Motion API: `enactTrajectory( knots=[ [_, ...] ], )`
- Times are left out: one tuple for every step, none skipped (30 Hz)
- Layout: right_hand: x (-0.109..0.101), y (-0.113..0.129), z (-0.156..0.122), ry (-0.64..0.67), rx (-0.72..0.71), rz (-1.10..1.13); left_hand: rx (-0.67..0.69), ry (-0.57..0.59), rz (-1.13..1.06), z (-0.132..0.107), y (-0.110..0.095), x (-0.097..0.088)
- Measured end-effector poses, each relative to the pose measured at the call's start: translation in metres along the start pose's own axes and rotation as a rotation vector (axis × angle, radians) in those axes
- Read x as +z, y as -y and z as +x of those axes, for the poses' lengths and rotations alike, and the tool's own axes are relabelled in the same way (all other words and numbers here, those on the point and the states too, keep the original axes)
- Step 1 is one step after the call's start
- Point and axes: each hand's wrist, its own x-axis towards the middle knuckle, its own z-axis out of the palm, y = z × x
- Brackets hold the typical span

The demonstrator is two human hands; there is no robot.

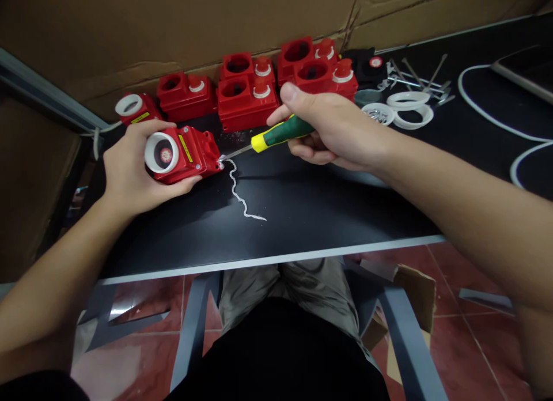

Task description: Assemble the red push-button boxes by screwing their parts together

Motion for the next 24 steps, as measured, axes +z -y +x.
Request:
enactTrajectory(
  knots=[
    [0.000, 0.000, 0.001, -0.016, -0.016, -0.012, 0.006, -0.005, -0.013, 0.000, 0.002, 0.001],
    [0.000, -0.001, 0.002, -0.033, -0.038, -0.024, 0.009, -0.010, -0.024, 0.000, 0.005, 0.002],
    [0.000, -0.002, 0.003, -0.050, -0.066, -0.031, 0.009, -0.016, -0.030, 0.000, 0.007, 0.002],
    [0.000, -0.003, 0.005, -0.066, -0.099, -0.031, 0.004, -0.020, -0.031, -0.001, 0.010, 0.002],
    [-0.001, -0.004, 0.006, -0.078, -0.127, -0.030, -0.004, -0.025, -0.030, -0.001, 0.013, 0.002],
    [-0.002, -0.006, 0.007, -0.085, -0.142, -0.032, -0.013, -0.031, -0.027, -0.002, 0.015, 0.001],
    [-0.003, -0.007, 0.008, -0.090, -0.145, -0.037, -0.018, -0.037, -0.025, -0.002, 0.018, 0.001],
    [-0.005, -0.008, 0.009, -0.100, -0.140, -0.045, -0.021, -0.043, -0.023, -0.002, 0.020, 0.000],
    [-0.006, -0.010, 0.010, -0.113, -0.131, -0.056, -0.022, -0.049, -0.021, -0.003, 0.023, 0.000],
    [-0.007, -0.011, 0.011, -0.126, -0.124, -0.069, -0.023, -0.055, -0.019, -0.003, 0.025, 0.000],
    [-0.008, -0.012, 0.011, -0.136, -0.123, -0.079, -0.024, -0.060, -0.018, -0.003, 0.027, 0.000],
    [-0.008, -0.012, 0.011, -0.138, -0.128, -0.087, -0.026, -0.065, -0.018, -0.002, 0.029, 0.000],
    [-0.008, -0.013, 0.011, -0.135, -0.132, -0.095, -0.028, -0.068, -0.020, -0.002, 0.031, 0.001],
    [-0.008, -0.013, 0.010, -0.128, -0.138, -0.101, -0.031, -0.070, -0.024, -0.001, 0.032, 0.002],
    [-0.008, -0.012, 0.009, -0.118, -0.143, -0.106, -0.034, -0.072, -0.028, -0.001, 0.033, 0.002],
    [-0.009, -0.012, 0.009, -0.109, -0.150, -0.114, -0.036, -0.075, -0.031, 0.000, 0.033, 0.003],
    [-0.009, -0.012, 0.009, -0.103, -0.157, -0.127, -0.035, -0.080, -0.033, 0.000, 0.033, 0.003],
    [-0.009, -0.011, 0.008, -0.099, -0.168, -0.138, -0.034, -0.084, -0.034, 0.001, 0.032, 0.003],
    [-0.009, -0.011, 0.008, -0.094, -0.177, -0.149, -0.033, -0.087, -0.032, 0.001, 0.030, 0.002],
    [-0.009, -0.011, 0.008, -0.093, -0.187, -0.160, -0.035, -0.089, -0.029, 0.001, 0.028, 0.002],
    [-0.010, -0.010, 0.008, -0.099, -0.196, -0.168, -0.041, -0.087, -0.024, 0.001, 0.026, 0.002],
    [-0.010, -0.010, 0.008, -0.110, -0.209, -0.173, -0.049, -0.083, -0.020, 0.002, 0.024, 0.001],
    [-0.010, -0.010, 0.008, -0.121, -0.222, -0.178, -0.058, -0.076, -0.016, 0.001, 0.023, 0.001],
    [-0.010, -0.011, 0.008, -0.129, -0.236, -0.180, -0.064, -0.067, -0.015, 0.001, 0.023, 0.000]
  ],
)
